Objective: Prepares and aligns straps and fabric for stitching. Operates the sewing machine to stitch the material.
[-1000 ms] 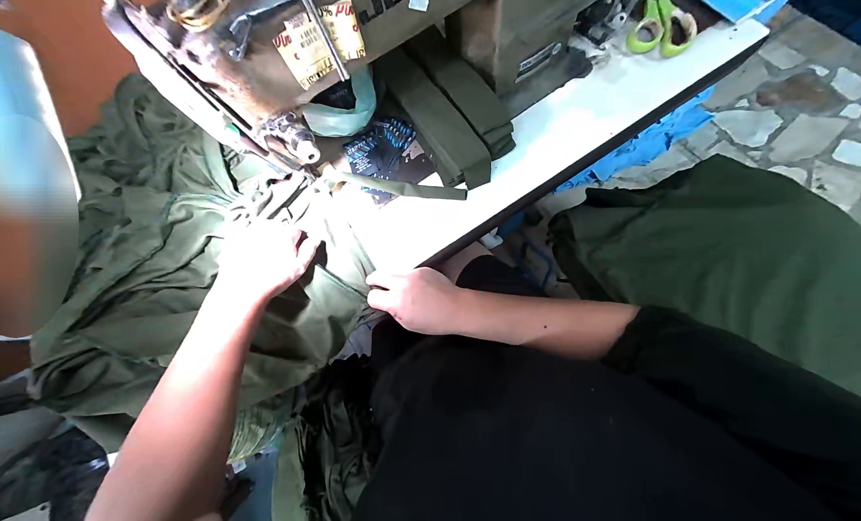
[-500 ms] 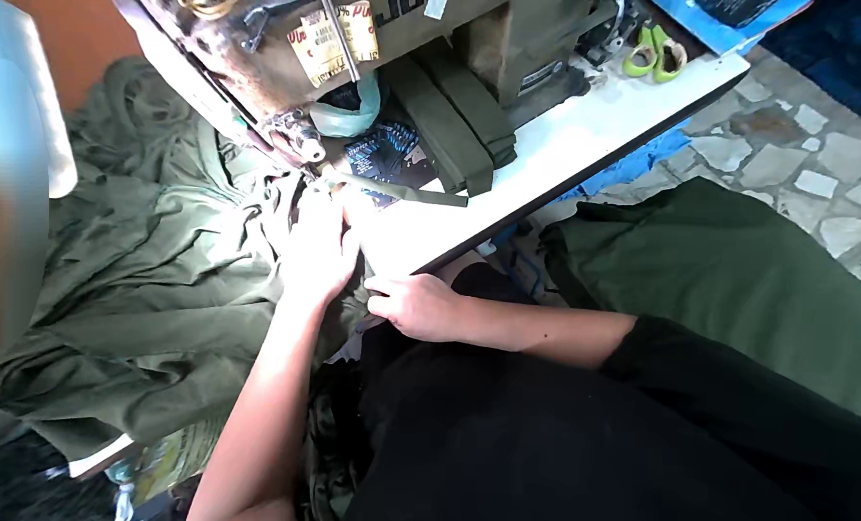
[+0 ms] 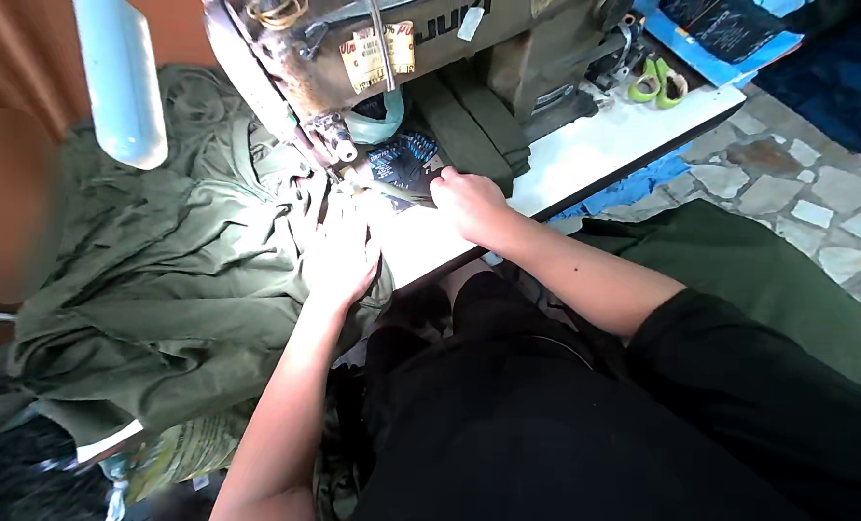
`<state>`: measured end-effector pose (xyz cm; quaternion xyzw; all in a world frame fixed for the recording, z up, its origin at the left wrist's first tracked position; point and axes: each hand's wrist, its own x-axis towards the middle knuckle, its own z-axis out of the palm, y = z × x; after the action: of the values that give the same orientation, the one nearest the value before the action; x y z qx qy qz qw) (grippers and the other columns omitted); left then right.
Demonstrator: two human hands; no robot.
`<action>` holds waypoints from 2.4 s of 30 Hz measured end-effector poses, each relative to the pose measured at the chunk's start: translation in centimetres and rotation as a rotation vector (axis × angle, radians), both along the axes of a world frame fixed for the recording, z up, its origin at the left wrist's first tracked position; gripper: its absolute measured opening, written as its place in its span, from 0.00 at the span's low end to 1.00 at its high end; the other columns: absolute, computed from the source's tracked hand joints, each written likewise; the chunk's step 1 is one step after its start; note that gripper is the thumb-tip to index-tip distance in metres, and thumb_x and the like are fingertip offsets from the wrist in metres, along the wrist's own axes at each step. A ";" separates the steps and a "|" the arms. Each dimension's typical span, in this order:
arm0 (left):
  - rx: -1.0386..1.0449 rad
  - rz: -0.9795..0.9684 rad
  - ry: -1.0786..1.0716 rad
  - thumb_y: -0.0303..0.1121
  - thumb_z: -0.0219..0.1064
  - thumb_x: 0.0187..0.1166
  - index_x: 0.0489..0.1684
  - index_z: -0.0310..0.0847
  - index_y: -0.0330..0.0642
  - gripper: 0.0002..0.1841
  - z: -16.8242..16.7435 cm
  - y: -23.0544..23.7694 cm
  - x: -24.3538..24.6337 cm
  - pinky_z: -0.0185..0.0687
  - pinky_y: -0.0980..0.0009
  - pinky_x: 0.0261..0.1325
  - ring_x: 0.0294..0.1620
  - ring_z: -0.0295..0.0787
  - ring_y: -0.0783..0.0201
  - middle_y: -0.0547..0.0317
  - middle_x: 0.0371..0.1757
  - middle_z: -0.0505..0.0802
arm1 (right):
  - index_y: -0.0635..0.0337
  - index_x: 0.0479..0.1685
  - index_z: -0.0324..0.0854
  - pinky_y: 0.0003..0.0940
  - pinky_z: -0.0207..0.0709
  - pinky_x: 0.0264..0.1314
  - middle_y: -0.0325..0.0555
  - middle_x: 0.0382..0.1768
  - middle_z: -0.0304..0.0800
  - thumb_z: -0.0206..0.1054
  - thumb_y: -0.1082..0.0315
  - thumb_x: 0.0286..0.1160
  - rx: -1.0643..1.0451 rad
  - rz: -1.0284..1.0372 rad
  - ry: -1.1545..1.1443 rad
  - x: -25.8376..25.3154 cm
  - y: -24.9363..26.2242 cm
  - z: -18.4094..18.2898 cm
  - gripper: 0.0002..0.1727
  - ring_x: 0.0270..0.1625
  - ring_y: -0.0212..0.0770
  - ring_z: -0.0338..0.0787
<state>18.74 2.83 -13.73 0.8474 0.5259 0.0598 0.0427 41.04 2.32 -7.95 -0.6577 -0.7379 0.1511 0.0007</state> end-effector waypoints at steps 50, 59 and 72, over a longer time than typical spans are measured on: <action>0.197 -0.067 -0.108 0.31 0.52 0.90 0.71 0.79 0.26 0.21 1.7 1.1 -0.1 0.55 0.30 0.82 0.83 0.69 0.27 0.28 0.77 0.81 | 0.71 0.45 0.85 0.25 0.76 0.33 0.48 0.27 0.86 0.63 0.76 0.80 0.027 0.416 1.233 -4.3 -9.5 -1.1 0.07 0.29 0.31 0.83; 0.108 0.020 -0.036 0.32 0.50 0.92 0.77 0.73 0.26 0.22 1.9 0.5 0.4 0.64 0.34 0.78 0.80 0.74 0.31 0.28 0.76 0.81 | 0.70 0.42 0.85 0.24 0.75 0.31 0.46 0.24 0.85 0.64 0.76 0.79 0.050 0.418 1.229 -4.5 -9.6 -1.5 0.06 0.26 0.29 0.81; 0.256 -0.067 -0.187 0.22 0.59 0.82 0.58 0.88 0.27 0.14 0.9 -2.5 -1.1 0.84 0.36 0.52 0.55 0.93 0.31 0.31 0.57 0.93 | 0.66 0.50 0.90 0.47 0.86 0.40 0.53 0.38 0.93 0.72 0.73 0.71 0.273 0.514 0.726 -3.3 -6.0 -3.2 0.11 0.38 0.48 0.94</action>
<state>17.67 0.30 -12.82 0.8538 0.4790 0.2036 -0.0145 37.71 -3.72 -11.18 -0.3520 -0.8421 0.2683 0.3081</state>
